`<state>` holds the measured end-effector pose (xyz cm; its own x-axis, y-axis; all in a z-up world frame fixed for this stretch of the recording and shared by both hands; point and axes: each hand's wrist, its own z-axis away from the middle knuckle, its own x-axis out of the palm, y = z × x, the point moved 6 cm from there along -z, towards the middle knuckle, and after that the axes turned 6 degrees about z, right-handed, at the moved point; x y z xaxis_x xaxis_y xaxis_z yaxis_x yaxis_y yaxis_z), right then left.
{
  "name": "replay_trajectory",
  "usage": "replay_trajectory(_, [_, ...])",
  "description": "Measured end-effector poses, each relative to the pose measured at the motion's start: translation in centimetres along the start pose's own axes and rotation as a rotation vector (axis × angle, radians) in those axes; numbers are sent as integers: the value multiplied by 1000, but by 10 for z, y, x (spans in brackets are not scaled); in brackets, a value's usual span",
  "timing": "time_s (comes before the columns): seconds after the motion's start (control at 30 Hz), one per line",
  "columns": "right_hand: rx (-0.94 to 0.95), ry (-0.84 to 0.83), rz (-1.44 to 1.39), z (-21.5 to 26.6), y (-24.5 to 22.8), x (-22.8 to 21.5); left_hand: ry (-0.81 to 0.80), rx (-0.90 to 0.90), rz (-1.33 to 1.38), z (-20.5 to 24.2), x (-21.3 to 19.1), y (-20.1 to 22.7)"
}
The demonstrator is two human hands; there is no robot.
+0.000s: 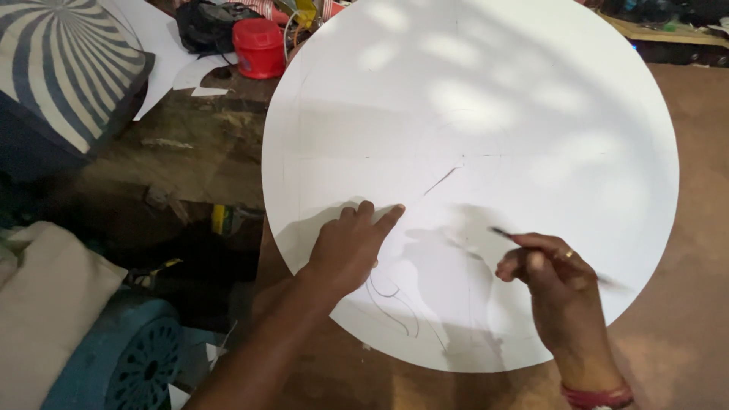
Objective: Drawing and tracing patterns onto a large circular paper sheet using a pencil.
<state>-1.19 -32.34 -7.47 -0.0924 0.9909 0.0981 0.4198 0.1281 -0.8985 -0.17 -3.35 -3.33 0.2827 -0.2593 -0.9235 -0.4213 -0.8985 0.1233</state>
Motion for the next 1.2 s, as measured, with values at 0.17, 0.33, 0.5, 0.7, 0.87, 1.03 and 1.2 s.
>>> replay_trajectory(0.17, [75,26,-6,-22,-22,48,0,3,-6,0,0,-1])
replay_trajectory(0.33, [74,19,225,-40,-22,65,77,31,4,3,5,-3])
replay_trajectory(0.5, [-11,-14,208,-45,-20,67,55,14,-29,0,3,-3])
replay_trajectory(0.7, [-126,-69,354,-60,-21,87,7,10,-52,0,2,-2])
replay_trajectory(0.87, [-251,-55,742,-61,-26,111,31,14,-47,0,8,-4])
replay_trajectory(1.03, [-477,-176,901,-57,-32,126,14,1,-84,1,8,-3])
replay_trajectory(1.2, [-413,-104,1018,-68,-30,120,2,-7,-125,-2,10,-4])
